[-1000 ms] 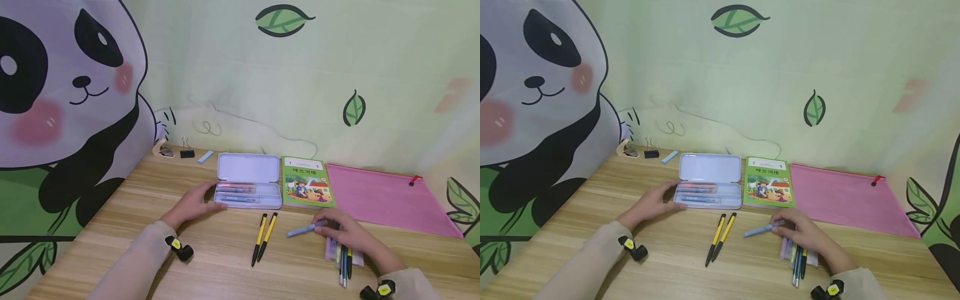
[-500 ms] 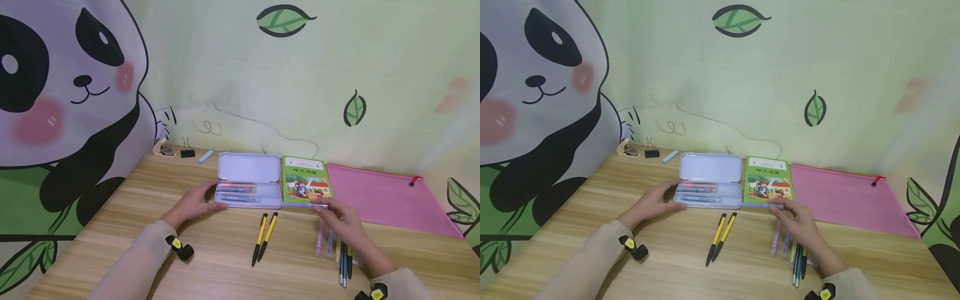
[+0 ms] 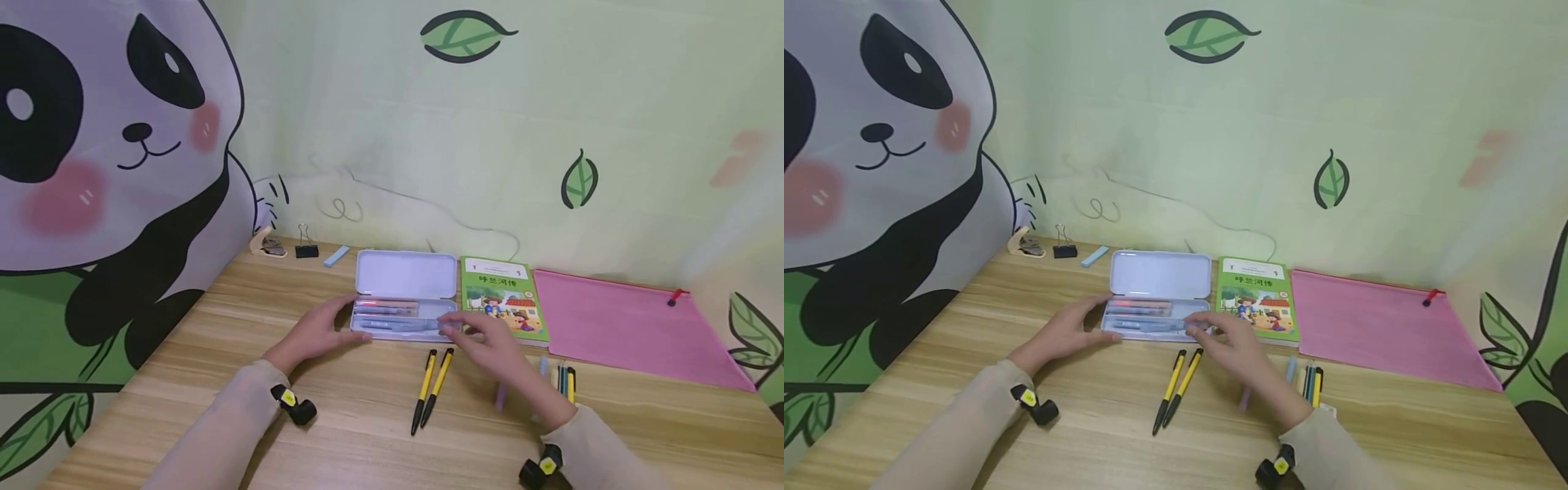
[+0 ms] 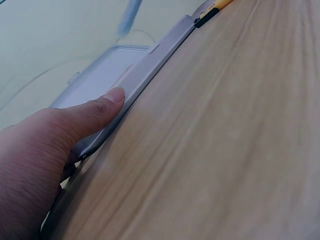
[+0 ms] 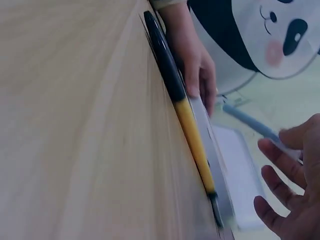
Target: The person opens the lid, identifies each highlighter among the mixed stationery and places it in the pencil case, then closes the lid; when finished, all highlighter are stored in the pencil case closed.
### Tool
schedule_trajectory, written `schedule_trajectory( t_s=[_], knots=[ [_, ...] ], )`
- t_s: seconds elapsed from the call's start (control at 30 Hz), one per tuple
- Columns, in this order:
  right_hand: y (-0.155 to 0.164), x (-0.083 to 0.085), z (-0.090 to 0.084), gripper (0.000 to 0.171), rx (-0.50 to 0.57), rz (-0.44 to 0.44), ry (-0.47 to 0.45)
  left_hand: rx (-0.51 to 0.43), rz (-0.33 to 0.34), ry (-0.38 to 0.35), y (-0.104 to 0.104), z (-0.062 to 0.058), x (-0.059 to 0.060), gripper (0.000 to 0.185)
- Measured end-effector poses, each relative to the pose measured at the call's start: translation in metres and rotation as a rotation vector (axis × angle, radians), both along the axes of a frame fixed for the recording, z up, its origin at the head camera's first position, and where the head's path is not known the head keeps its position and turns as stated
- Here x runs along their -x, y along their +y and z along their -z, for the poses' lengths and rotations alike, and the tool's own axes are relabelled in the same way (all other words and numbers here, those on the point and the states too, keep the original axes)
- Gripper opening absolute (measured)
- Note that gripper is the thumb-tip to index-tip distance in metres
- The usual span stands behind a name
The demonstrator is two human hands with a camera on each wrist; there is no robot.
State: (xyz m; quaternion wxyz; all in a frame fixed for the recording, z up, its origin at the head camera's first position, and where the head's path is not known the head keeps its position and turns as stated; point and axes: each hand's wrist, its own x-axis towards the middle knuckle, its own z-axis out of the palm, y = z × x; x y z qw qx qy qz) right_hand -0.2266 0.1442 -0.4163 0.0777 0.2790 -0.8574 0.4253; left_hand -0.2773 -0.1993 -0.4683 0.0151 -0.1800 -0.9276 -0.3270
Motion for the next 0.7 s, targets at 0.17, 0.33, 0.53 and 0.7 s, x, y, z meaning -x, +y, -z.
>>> schedule_trajectory(
  t_s=[0.17,0.33,0.53,0.7],
  knots=[
    [-0.034,0.014,0.005,0.024,-0.027,-0.037,0.009,-0.004,0.003,-0.004,0.001,0.000,-0.002,0.101],
    [-0.051,0.021,0.013,0.021,-0.030,-0.024,0.022,-0.002,-0.001,-0.011,0.002,0.000,-0.002,0.102],
    [-0.052,0.023,0.024,0.016,-0.048,0.007,0.087,0.002,-0.007,-0.011,0.001,-0.002,-0.002,0.101],
    [-0.050,0.024,0.029,0.018,-0.072,0.021,0.140,-0.001,-0.004,-0.008,0.000,-0.003,-0.002,0.101]
  ],
)
